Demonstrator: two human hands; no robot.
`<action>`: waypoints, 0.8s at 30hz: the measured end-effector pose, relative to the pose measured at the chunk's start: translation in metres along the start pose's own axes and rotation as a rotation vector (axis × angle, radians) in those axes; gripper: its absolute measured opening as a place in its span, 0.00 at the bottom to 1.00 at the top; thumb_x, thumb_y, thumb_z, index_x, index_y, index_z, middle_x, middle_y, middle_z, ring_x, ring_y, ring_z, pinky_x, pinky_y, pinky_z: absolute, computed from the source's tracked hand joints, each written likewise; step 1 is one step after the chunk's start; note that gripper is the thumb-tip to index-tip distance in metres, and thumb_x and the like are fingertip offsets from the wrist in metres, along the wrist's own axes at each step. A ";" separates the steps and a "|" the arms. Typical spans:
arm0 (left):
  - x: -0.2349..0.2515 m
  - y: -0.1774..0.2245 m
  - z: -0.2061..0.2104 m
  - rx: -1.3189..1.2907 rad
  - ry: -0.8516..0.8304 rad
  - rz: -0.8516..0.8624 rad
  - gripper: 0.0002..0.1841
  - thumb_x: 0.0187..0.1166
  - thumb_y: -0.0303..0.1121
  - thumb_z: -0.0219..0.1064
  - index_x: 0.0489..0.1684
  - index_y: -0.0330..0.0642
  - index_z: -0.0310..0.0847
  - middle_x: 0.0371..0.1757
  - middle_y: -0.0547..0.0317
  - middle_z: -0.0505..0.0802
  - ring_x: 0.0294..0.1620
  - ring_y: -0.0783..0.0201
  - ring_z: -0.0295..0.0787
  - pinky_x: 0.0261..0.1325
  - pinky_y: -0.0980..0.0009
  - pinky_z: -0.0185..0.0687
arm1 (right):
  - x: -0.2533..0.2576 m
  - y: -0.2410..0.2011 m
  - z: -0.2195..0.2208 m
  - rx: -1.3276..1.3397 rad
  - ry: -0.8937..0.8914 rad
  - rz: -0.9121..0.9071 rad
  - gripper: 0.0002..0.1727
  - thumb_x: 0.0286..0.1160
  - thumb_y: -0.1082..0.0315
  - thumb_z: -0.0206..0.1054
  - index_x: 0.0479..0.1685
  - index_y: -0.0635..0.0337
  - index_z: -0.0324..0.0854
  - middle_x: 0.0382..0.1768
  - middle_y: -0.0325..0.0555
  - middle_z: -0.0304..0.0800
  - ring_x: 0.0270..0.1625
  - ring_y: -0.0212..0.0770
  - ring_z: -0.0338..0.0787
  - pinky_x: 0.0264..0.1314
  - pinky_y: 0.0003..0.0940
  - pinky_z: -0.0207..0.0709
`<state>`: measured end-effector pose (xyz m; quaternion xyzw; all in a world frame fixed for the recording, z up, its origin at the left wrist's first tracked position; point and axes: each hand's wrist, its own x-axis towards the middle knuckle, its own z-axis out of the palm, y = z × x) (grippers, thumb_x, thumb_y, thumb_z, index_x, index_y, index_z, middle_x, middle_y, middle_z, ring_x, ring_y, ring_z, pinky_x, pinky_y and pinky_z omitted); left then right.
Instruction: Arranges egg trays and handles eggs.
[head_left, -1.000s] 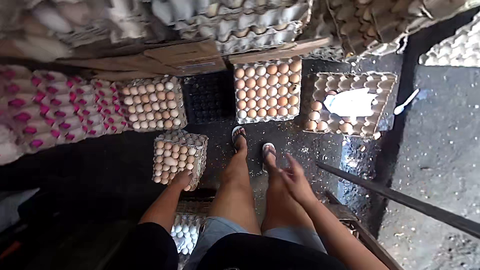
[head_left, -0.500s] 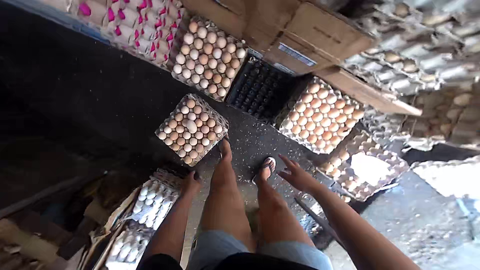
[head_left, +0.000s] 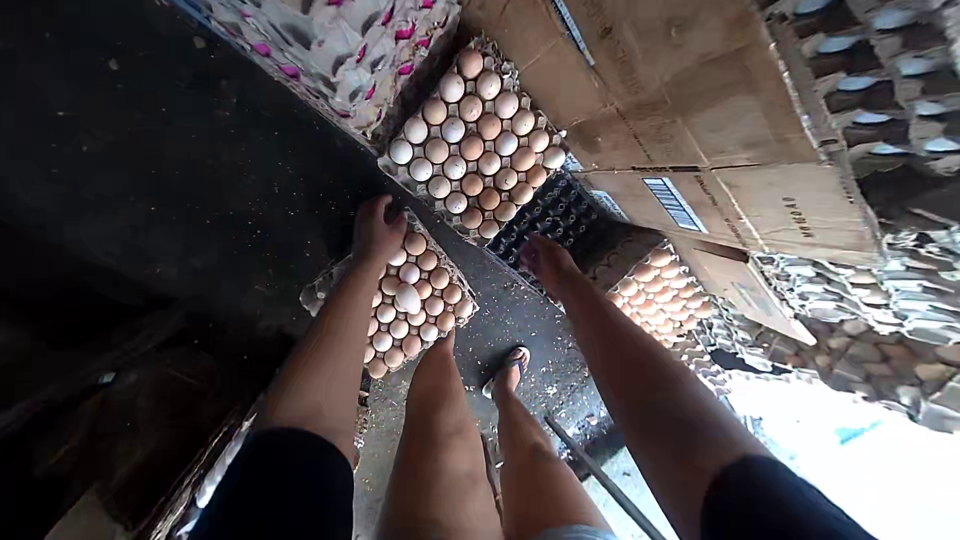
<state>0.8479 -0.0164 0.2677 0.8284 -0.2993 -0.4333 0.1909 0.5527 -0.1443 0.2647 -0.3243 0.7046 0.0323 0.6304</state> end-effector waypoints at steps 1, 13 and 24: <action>0.025 0.009 -0.005 0.020 0.005 0.010 0.31 0.86 0.43 0.64 0.82 0.30 0.69 0.81 0.30 0.76 0.85 0.37 0.69 0.87 0.42 0.63 | 0.016 -0.004 0.004 -0.008 0.027 -0.031 0.30 0.94 0.54 0.52 0.86 0.62 0.62 0.78 0.60 0.73 0.73 0.50 0.79 0.72 0.47 0.75; 0.129 0.059 -0.034 0.075 -0.317 -0.135 0.41 0.73 0.49 0.78 0.82 0.33 0.69 0.78 0.30 0.78 0.82 0.35 0.70 0.82 0.32 0.61 | 0.065 -0.032 0.036 0.472 -0.083 0.148 0.31 0.81 0.37 0.59 0.70 0.51 0.73 0.55 0.44 0.85 0.53 0.39 0.86 0.55 0.37 0.81; 0.076 0.110 -0.053 -0.039 -0.282 -0.032 0.43 0.67 0.24 0.79 0.87 0.39 0.61 0.82 0.37 0.75 0.83 0.45 0.71 0.83 0.44 0.68 | 0.014 -0.044 0.023 0.661 -0.089 -0.019 0.25 0.81 0.54 0.64 0.70 0.60 0.73 0.53 0.53 0.88 0.53 0.47 0.90 0.54 0.49 0.86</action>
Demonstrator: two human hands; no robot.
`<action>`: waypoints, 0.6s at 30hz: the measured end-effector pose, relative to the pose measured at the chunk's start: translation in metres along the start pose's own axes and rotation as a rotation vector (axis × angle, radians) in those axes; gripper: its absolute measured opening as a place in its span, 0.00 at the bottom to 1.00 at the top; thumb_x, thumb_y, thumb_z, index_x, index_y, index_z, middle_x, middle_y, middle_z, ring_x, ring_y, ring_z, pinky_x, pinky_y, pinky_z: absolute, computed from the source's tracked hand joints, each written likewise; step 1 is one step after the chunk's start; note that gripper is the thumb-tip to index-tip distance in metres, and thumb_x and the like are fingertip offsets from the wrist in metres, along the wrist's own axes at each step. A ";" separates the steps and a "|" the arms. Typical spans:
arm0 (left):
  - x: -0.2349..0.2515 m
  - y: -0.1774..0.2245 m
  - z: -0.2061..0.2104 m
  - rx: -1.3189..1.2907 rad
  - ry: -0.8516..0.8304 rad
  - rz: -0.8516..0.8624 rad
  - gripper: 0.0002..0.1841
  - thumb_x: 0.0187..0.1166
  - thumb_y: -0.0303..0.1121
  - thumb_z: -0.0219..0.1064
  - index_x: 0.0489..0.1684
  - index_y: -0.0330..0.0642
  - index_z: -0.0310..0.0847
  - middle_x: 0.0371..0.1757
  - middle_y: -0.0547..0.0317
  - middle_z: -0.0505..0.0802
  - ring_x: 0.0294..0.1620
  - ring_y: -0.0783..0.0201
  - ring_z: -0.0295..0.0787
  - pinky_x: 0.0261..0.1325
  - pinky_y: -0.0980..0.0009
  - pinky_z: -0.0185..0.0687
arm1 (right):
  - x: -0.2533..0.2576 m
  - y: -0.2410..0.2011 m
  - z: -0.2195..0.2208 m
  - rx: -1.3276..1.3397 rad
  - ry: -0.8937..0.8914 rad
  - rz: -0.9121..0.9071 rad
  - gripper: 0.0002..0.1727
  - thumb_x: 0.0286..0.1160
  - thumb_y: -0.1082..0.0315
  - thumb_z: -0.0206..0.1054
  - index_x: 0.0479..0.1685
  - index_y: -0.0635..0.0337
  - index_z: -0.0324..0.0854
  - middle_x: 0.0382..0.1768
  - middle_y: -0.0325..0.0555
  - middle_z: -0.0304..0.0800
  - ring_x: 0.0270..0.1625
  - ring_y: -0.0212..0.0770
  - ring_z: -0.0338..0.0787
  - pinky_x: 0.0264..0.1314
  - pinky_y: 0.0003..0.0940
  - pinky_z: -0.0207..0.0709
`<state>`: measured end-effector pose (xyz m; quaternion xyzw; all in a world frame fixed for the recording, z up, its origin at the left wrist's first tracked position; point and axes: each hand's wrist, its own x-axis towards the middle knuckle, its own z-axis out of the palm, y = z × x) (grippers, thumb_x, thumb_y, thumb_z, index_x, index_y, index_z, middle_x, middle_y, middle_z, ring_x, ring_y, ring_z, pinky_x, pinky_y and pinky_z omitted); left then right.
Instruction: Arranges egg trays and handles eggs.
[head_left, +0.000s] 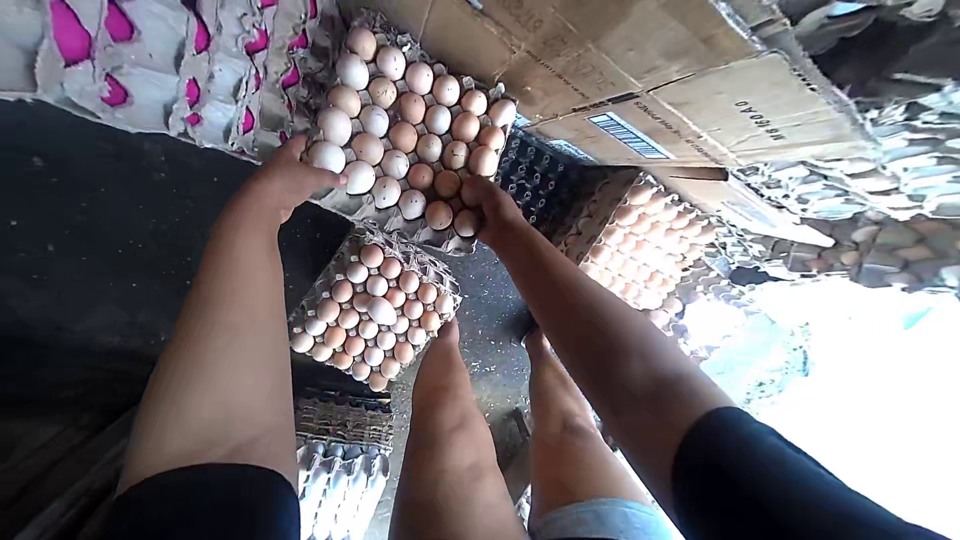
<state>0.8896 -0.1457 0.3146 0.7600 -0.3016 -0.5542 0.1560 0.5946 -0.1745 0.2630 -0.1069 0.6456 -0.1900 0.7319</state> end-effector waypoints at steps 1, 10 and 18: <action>-0.013 0.001 0.003 -0.011 0.017 0.010 0.43 0.66 0.23 0.79 0.86 0.38 0.62 0.81 0.37 0.76 0.81 0.45 0.73 0.81 0.44 0.70 | -0.008 0.003 -0.004 0.003 0.001 -0.007 0.27 0.81 0.53 0.65 0.73 0.59 0.71 0.54 0.54 0.88 0.54 0.48 0.90 0.55 0.49 0.86; -0.186 -0.019 0.143 -0.052 0.078 -0.097 0.42 0.68 0.26 0.80 0.86 0.36 0.62 0.74 0.35 0.83 0.74 0.45 0.81 0.77 0.46 0.77 | -0.128 0.059 -0.159 -0.055 -0.018 -0.011 0.23 0.86 0.63 0.61 0.75 0.64 0.67 0.50 0.55 0.89 0.50 0.45 0.92 0.53 0.44 0.88; -0.264 -0.015 0.341 -0.026 -0.140 -0.104 0.42 0.67 0.38 0.80 0.85 0.36 0.66 0.81 0.40 0.79 0.83 0.51 0.74 0.86 0.53 0.69 | -0.222 0.074 -0.360 -0.095 0.187 0.003 0.22 0.80 0.69 0.58 0.73 0.64 0.67 0.48 0.50 0.89 0.48 0.39 0.92 0.50 0.39 0.88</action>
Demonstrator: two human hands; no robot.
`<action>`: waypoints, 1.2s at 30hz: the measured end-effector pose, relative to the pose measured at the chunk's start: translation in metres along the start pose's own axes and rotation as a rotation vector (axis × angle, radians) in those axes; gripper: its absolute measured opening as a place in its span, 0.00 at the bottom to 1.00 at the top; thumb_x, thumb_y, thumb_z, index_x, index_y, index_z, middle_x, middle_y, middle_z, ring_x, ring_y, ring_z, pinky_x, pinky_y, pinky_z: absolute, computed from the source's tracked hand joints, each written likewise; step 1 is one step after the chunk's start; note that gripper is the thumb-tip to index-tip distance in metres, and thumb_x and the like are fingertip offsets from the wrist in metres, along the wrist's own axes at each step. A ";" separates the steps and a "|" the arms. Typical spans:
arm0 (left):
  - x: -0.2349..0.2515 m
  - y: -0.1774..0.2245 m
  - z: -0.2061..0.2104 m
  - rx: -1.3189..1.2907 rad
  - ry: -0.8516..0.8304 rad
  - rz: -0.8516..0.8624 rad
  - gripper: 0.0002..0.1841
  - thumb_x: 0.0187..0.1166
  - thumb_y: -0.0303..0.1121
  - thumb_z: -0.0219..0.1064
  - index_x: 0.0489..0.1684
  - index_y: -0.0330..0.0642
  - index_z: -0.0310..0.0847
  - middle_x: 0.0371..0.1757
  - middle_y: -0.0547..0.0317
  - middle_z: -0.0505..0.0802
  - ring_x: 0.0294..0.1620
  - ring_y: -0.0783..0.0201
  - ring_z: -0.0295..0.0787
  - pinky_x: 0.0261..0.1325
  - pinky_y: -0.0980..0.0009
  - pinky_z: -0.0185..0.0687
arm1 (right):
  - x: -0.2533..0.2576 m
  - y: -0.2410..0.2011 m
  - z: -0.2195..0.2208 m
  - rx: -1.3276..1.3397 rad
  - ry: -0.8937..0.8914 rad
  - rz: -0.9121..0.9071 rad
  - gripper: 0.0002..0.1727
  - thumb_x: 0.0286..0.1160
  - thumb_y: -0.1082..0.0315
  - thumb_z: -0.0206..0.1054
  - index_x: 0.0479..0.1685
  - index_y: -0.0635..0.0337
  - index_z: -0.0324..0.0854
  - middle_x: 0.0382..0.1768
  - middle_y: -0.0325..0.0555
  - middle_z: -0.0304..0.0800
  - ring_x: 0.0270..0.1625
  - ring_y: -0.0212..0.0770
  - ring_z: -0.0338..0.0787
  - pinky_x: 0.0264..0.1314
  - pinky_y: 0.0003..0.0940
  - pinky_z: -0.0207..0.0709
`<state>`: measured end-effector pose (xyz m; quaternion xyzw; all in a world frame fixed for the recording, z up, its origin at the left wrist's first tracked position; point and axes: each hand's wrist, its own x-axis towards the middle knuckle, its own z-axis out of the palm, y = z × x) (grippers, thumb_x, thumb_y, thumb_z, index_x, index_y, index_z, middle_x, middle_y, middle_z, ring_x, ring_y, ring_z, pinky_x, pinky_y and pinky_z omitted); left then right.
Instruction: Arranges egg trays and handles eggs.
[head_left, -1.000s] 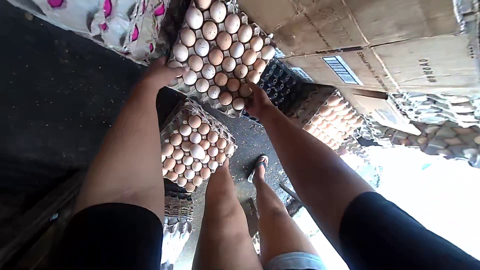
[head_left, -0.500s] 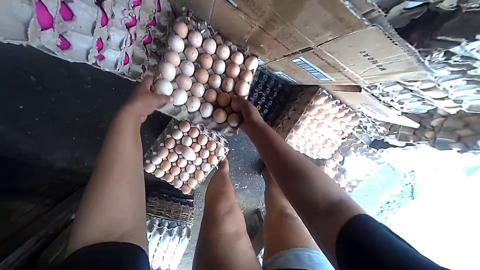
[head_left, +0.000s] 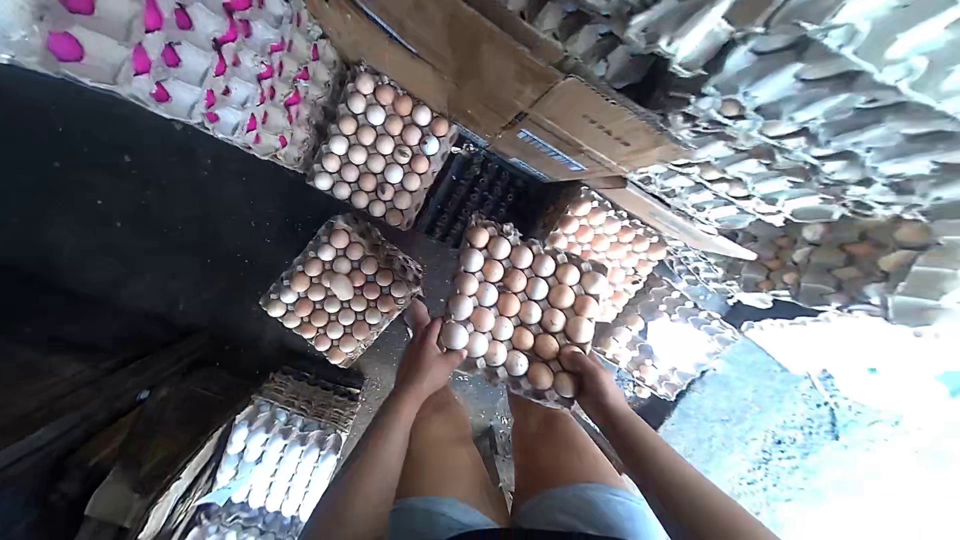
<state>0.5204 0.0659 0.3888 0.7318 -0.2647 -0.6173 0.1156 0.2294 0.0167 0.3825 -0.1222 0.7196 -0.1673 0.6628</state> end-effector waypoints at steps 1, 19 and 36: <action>0.001 0.005 0.019 0.031 -0.023 0.009 0.42 0.67 0.39 0.80 0.85 0.37 0.67 0.81 0.41 0.79 0.83 0.52 0.75 0.86 0.54 0.70 | -0.002 0.003 -0.021 0.009 0.032 0.007 0.22 0.80 0.69 0.57 0.73 0.63 0.67 0.48 0.49 0.89 0.47 0.38 0.92 0.50 0.37 0.88; 0.115 0.109 0.162 0.213 -0.088 0.112 0.40 0.74 0.25 0.76 0.87 0.30 0.59 0.78 0.32 0.79 0.80 0.46 0.77 0.83 0.51 0.72 | 0.126 -0.003 -0.156 0.141 0.136 -0.075 0.29 0.78 0.66 0.66 0.78 0.66 0.69 0.59 0.60 0.86 0.57 0.47 0.89 0.61 0.47 0.83; 0.113 0.072 0.152 0.476 -0.049 -0.077 0.46 0.76 0.27 0.74 0.94 0.36 0.47 0.88 0.30 0.67 0.85 0.39 0.70 0.82 0.49 0.72 | 0.177 -0.009 -0.207 -0.030 0.090 0.049 0.41 0.78 0.69 0.70 0.92 0.58 0.56 0.81 0.63 0.73 0.77 0.58 0.78 0.74 0.57 0.74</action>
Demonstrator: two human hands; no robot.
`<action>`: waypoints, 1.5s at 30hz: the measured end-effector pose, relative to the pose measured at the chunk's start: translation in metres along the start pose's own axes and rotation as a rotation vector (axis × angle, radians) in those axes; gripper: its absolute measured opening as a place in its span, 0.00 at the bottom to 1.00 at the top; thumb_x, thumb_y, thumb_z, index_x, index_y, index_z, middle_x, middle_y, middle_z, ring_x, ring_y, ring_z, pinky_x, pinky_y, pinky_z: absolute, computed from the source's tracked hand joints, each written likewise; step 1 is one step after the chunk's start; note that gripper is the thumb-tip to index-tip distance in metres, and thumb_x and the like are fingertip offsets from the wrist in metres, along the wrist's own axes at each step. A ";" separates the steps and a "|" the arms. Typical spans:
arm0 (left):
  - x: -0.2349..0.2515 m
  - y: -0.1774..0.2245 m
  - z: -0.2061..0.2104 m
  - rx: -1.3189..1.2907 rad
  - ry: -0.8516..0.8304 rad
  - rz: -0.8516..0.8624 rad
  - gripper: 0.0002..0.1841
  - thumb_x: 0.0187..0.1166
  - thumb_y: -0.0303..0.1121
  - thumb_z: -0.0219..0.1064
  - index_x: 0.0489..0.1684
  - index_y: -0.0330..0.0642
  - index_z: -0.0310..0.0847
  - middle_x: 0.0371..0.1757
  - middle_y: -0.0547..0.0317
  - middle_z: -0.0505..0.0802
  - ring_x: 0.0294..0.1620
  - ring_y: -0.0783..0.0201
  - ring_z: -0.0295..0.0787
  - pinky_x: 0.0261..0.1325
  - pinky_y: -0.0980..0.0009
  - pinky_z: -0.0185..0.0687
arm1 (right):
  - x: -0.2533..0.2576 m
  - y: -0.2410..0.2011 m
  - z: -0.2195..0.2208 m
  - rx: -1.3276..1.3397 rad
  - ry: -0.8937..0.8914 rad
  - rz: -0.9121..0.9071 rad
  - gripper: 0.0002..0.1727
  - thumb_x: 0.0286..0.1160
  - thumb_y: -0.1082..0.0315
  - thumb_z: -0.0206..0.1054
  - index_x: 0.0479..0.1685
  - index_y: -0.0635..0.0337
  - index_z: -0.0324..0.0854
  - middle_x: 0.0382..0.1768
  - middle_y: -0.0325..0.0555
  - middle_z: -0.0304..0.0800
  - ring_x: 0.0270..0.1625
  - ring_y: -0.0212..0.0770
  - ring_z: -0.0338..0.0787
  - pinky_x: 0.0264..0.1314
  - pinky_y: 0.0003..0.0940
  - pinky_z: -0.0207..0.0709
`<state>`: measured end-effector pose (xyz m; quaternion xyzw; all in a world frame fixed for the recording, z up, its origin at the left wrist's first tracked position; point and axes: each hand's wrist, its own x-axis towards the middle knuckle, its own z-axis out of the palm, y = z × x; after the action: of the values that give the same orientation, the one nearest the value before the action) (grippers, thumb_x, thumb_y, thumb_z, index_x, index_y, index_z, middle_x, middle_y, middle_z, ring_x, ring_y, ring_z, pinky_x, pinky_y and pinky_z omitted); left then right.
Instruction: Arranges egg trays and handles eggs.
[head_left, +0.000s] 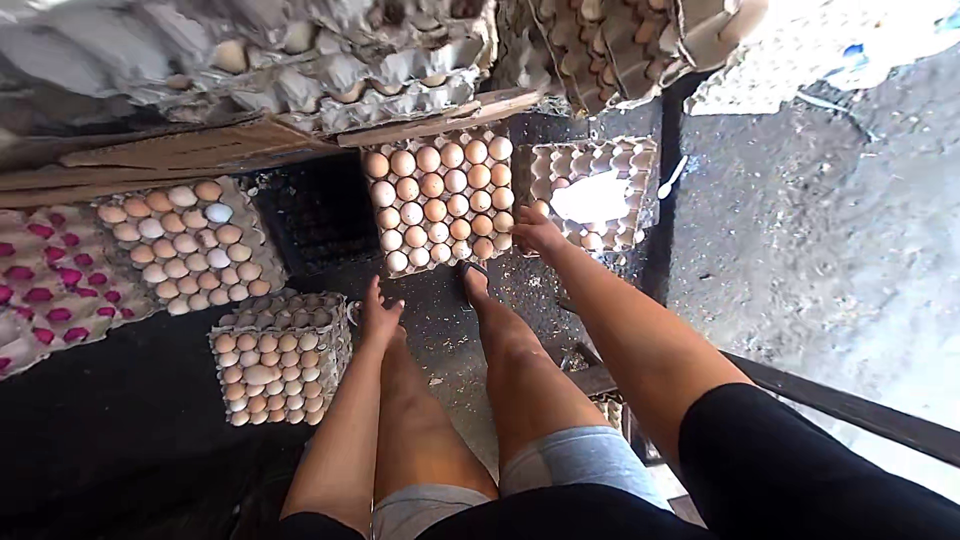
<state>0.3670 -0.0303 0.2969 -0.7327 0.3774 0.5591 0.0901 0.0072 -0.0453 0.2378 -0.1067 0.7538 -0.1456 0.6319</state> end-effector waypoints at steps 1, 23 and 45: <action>-0.013 -0.013 -0.002 0.045 -0.001 0.016 0.45 0.75 0.26 0.74 0.93 0.34 0.49 0.88 0.30 0.67 0.85 0.38 0.70 0.83 0.49 0.71 | -0.007 0.001 -0.004 -0.042 0.069 0.000 0.40 0.77 0.67 0.71 0.90 0.59 0.58 0.79 0.63 0.75 0.77 0.60 0.78 0.75 0.59 0.73; 0.079 -0.214 -0.348 -0.075 0.370 -0.102 0.26 0.93 0.42 0.56 0.74 0.27 0.76 0.70 0.25 0.83 0.77 0.31 0.77 0.80 0.36 0.68 | -0.084 -0.116 0.442 -0.415 -0.413 -0.078 0.27 0.97 0.55 0.46 0.83 0.65 0.66 0.67 0.62 0.84 0.59 0.48 0.89 0.62 0.43 0.82; 0.193 -0.235 -0.447 -0.054 0.454 -0.151 0.32 0.91 0.53 0.50 0.71 0.29 0.79 0.74 0.28 0.82 0.83 0.34 0.71 0.84 0.37 0.60 | 0.024 -0.139 0.610 -0.138 0.018 0.025 0.12 0.84 0.66 0.58 0.58 0.60 0.77 0.52 0.48 0.79 0.51 0.41 0.80 0.54 0.39 0.76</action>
<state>0.8735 -0.2012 0.2175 -0.8679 0.3170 0.3817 0.0250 0.5997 -0.2355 0.1681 -0.1394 0.7691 -0.0862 0.6178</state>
